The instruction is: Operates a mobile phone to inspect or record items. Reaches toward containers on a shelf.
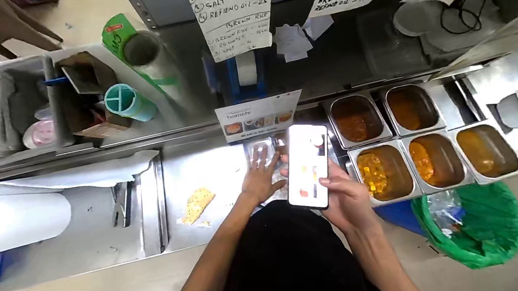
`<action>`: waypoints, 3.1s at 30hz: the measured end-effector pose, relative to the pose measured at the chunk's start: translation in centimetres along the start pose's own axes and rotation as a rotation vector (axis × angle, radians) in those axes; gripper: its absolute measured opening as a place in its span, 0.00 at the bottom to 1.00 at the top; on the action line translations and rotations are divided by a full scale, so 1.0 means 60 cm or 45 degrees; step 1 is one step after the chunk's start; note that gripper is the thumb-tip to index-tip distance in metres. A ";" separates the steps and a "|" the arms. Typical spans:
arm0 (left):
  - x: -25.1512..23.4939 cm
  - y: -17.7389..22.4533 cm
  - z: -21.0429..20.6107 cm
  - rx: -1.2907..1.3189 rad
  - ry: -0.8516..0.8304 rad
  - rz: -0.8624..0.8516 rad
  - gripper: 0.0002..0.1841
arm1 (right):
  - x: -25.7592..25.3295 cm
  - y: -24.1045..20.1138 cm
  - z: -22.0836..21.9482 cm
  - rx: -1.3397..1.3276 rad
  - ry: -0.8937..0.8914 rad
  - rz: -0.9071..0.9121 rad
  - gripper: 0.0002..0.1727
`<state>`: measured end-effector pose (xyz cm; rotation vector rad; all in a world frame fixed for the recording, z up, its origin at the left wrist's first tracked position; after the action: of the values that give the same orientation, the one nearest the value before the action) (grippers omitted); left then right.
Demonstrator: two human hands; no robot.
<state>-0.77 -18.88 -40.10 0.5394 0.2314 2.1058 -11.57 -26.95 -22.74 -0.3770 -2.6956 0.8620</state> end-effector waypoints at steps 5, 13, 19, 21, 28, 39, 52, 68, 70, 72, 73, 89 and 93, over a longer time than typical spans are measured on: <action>0.039 0.020 0.065 0.212 0.063 0.008 0.48 | 0.004 0.012 -0.037 0.063 -0.110 0.022 0.54; 0.130 0.012 0.191 1.091 0.340 0.070 0.18 | 0.017 0.030 -0.054 -0.067 -0.252 -0.112 0.54; 0.166 -0.001 0.334 1.602 0.374 -0.044 0.22 | 0.012 0.050 -0.091 -0.045 -0.417 -0.194 0.55; 0.181 -0.013 0.363 1.478 0.436 -0.090 0.16 | 0.011 0.053 -0.108 -0.026 -0.466 -0.215 0.56; 0.236 -0.020 0.443 0.914 0.243 -0.256 0.59 | 0.012 0.060 -0.130 0.237 -0.653 -0.598 0.29; 0.353 0.007 0.482 0.341 0.923 -0.267 0.47 | -0.023 -0.078 -0.168 0.930 -0.499 -0.250 0.37; 0.364 0.033 0.496 0.485 1.059 -0.293 0.46 | 0.040 -0.114 -0.221 0.921 -0.080 0.452 0.23; 0.375 0.032 0.500 0.433 1.071 -0.263 0.47 | 0.029 -0.112 -0.232 1.020 -0.102 0.459 0.26; 0.375 0.033 0.500 0.413 1.071 -0.250 0.47 | 0.029 -0.111 -0.231 1.037 -0.099 0.464 0.26; 0.375 0.033 0.499 0.410 1.072 -0.237 0.47 | 0.028 -0.111 -0.228 1.049 -0.102 0.464 0.27; 0.373 0.033 0.498 0.411 1.067 -0.231 0.47 | 0.027 -0.111 -0.227 1.053 -0.101 0.464 0.27; 0.356 0.039 0.486 0.410 1.015 -0.211 0.47 | 0.025 -0.111 -0.204 1.016 -0.044 0.444 0.26; 0.356 0.038 0.485 0.404 1.006 -0.203 0.48 | 0.026 -0.111 -0.203 1.009 -0.046 0.449 0.25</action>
<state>0.66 -3.65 -7.30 -0.1638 1.0302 2.0369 -9.87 -25.33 -8.99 -0.6405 -2.0938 1.9272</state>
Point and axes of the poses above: each hand's wrist, its own x-axis away from the middle knuckle, its own z-axis out of the back of the hand, y = z × x, the point moved 8 cm from there along -x, towards the middle knuckle, and after that the axes turned 3 degrees about z, right-handed, at the moved point
